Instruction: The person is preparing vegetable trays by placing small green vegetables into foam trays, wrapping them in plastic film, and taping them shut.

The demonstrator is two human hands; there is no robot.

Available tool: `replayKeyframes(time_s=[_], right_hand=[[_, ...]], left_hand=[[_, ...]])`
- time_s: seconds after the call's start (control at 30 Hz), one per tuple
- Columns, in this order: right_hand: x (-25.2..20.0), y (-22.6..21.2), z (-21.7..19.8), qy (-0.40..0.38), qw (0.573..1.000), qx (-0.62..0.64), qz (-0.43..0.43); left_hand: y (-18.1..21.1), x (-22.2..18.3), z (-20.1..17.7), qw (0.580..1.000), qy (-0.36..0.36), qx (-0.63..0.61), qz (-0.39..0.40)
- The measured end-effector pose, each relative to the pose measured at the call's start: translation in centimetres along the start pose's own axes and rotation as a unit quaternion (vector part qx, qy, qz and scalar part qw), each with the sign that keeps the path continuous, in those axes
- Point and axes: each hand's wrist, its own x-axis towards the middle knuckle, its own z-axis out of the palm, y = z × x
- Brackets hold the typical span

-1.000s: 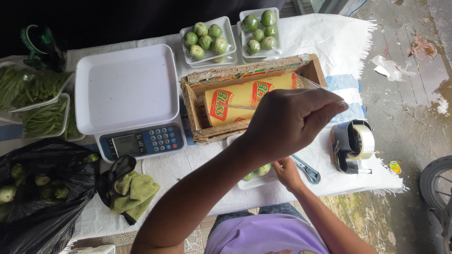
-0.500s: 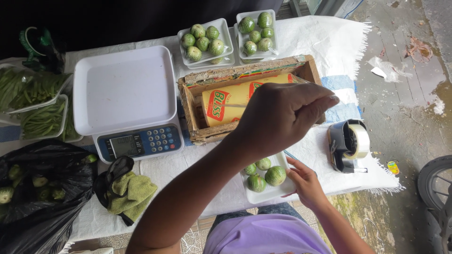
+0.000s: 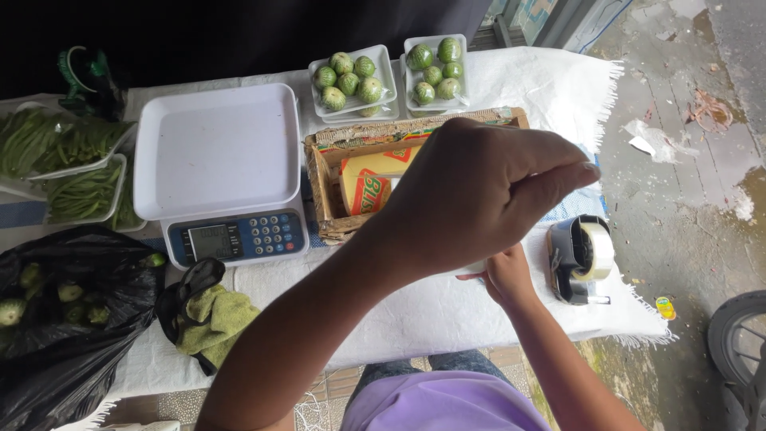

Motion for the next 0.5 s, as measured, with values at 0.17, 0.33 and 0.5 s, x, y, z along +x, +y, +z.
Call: replayKeyframes(time_s=[0.17,0.33,0.5], right_hand=[[1.3,-0.1,0.7,0.008,0.999,-0.029,-0.02],[2.3,-0.2,1.3,0.035,0.996,-0.064,-0.051],[3.5,-1.0,2.3,0.061,0.991,-0.087,-0.077]], left_hand=[[1.4,0.9,-0.1,0.999,0.007,-0.005,0.035],[3.1,0.8,0.1,0.999,-0.04,-0.027,-0.005],[5.2,-3.0,2.8,0.993,-0.096,0.049,-0.051]])
